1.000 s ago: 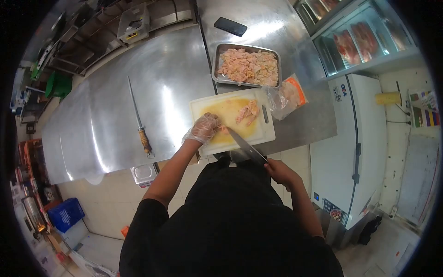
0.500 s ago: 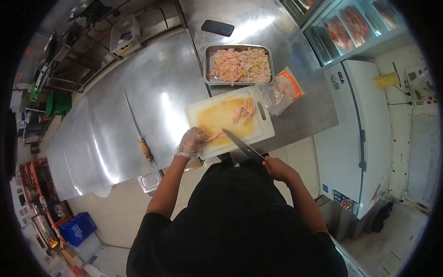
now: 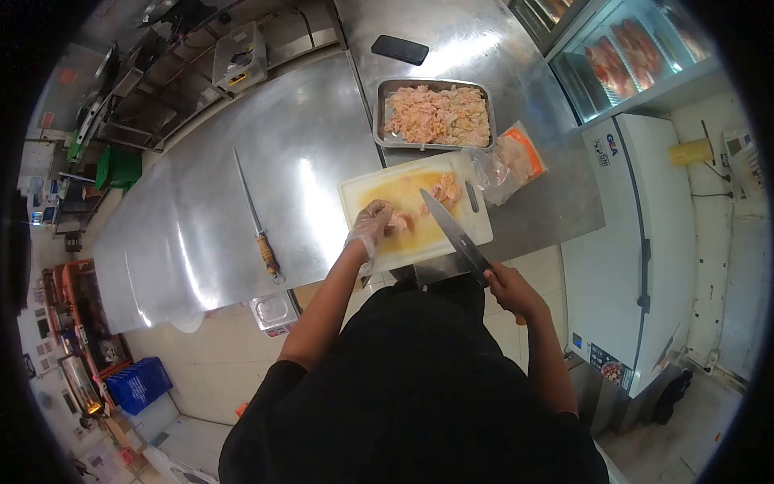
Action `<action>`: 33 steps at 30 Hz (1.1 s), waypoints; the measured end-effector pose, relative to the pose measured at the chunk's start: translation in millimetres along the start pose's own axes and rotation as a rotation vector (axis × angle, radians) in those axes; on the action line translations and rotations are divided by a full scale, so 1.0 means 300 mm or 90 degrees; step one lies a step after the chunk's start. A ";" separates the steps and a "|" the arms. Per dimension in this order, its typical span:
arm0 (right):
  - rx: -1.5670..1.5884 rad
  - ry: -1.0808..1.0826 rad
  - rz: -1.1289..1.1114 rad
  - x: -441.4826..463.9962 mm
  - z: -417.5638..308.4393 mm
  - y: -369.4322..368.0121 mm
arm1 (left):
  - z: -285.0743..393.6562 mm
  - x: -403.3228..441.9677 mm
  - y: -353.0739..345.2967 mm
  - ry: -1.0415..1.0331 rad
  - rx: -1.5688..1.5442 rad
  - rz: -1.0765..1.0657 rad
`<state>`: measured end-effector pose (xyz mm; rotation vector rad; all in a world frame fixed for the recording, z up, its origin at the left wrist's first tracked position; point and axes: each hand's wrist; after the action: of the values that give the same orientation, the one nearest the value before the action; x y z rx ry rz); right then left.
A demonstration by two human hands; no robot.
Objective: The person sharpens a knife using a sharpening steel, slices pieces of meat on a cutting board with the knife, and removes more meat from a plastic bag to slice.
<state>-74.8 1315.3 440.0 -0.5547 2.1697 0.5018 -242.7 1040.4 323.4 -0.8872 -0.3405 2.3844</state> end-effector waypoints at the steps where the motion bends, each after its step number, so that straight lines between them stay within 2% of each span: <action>1: 0.002 0.003 0.003 0.008 -0.002 -0.006 | -0.001 0.007 -0.002 -0.001 0.004 -0.001; 3: -0.037 0.008 -0.019 0.031 -0.004 -0.022 | -0.006 0.022 -0.003 0.020 -0.154 0.028; 4: -0.034 0.010 -0.018 0.058 0.029 -0.036 | -0.033 0.031 0.024 0.022 -0.150 0.027; 6: -0.223 0.167 0.045 0.106 0.066 -0.073 | -0.055 0.008 0.092 -0.022 0.010 0.094; 7: -0.221 0.169 0.046 0.099 0.055 -0.076 | -0.051 -0.010 0.107 -0.022 0.013 0.094; 9: -0.116 0.070 0.001 0.071 0.016 -0.076 | -0.029 -0.042 0.119 -0.017 -0.174 0.151; 11: -0.091 0.062 -0.003 0.069 0.033 -0.061 | 0.011 -0.060 0.115 -0.020 -0.117 0.203; 13: -0.063 0.054 -0.004 0.063 0.038 -0.047 | 0.057 -0.066 0.107 -0.049 0.074 0.164; 14: -0.035 0.031 -0.006 0.053 0.032 -0.035 | 0.073 -0.067 0.092 -0.048 0.076 0.161; 16: -0.010 0.007 -0.012 0.039 0.015 -0.021 | 0.117 -0.086 0.027 -0.267 0.708 0.160; 17: 0.009 -0.011 -0.011 0.037 0.004 -0.017 | 0.083 -0.070 0.025 -0.267 0.705 0.162; 19: 0.022 -0.032 -0.008 0.036 0.002 -0.011 | 0.007 -0.027 0.001 -0.351 1.042 0.063; 20: -0.017 0.006 0.002 0.047 0.015 -0.015 | -0.032 -0.034 -0.037 -0.165 1.182 0.057; 21: -0.055 0.045 0.012 0.057 0.021 -0.017 | -0.070 -0.050 -0.041 -0.168 1.180 0.059; 23: -0.087 0.051 0.026 0.068 0.013 -0.034 | -0.141 -0.064 -0.030 -0.371 0.993 0.074; 24: -0.116 0.055 0.034 0.073 0.013 -0.050 | -0.107 -0.095 -0.050 -0.419 0.890 0.064; 25: -0.113 0.051 0.031 0.082 0.018 -0.069 | -0.140 -0.089 -0.028 -0.415 0.888 0.061; 27: -0.148 0.073 0.035 0.116 0.034 -0.108 | -0.197 -0.088 0.019 -0.296 0.789 0.104; 33: -0.236 0.058 0.084 0.146 0.115 -0.104 | -0.121 0.009 -0.025 -0.150 0.753 0.222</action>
<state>-61.3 1298.2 379.9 -0.6441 2.2212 0.9798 -217.1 1049.6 297.9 -0.0918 1.1213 2.3755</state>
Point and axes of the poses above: each hand's wrist, its own x-axis towards the middle knuckle, its own y-axis out of the back of the hand, z = x × y, and after that the axes turned 15 degrees about -z, right-handed
